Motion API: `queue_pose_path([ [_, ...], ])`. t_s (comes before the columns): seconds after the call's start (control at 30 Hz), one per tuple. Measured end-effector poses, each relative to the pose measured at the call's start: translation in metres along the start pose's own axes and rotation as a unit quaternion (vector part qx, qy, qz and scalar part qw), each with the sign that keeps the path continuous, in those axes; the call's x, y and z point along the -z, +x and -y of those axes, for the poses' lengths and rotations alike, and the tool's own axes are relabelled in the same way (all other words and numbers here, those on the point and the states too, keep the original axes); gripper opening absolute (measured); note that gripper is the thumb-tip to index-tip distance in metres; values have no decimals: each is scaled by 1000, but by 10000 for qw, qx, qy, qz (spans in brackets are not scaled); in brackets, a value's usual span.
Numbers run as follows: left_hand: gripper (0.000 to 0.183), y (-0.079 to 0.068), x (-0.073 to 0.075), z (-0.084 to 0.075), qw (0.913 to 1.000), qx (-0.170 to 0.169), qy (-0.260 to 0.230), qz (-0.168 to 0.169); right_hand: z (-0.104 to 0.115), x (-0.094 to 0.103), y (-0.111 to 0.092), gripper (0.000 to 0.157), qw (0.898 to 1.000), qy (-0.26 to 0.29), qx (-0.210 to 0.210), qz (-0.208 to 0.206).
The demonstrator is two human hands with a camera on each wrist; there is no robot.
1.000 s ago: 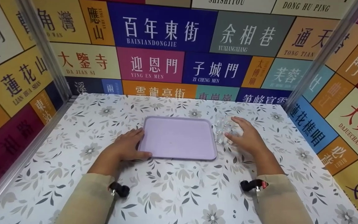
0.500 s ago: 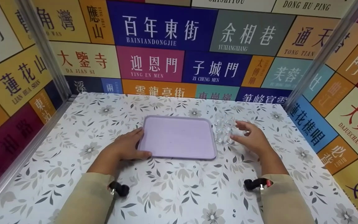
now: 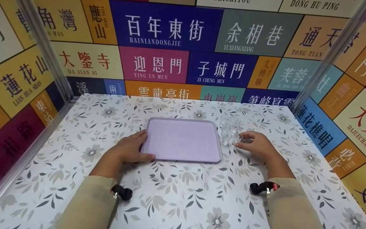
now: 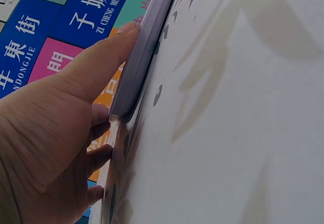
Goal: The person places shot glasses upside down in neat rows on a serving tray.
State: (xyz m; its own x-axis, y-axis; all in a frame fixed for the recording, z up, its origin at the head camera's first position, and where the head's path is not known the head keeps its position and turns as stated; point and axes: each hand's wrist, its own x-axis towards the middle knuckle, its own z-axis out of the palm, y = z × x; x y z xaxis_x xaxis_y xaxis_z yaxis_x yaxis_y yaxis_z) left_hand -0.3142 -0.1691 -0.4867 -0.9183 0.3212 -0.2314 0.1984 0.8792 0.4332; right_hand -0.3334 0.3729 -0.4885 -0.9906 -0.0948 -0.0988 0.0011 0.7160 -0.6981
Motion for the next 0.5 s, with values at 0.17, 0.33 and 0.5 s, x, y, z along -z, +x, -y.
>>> queue_pose_path([
  [0.17,129,0,0,-1,9999,83,-63,16,2,-3,1,73,9994,-346,37,46],
  [0.33,128,-1,1,-2,10000,67,-57,9,2,-7,1,67,9993,-352,153,40],
  [0.5,127,-3,2,-3,10000,35,-29,-32,1,-10,0,60,9991,-334,273,10],
])
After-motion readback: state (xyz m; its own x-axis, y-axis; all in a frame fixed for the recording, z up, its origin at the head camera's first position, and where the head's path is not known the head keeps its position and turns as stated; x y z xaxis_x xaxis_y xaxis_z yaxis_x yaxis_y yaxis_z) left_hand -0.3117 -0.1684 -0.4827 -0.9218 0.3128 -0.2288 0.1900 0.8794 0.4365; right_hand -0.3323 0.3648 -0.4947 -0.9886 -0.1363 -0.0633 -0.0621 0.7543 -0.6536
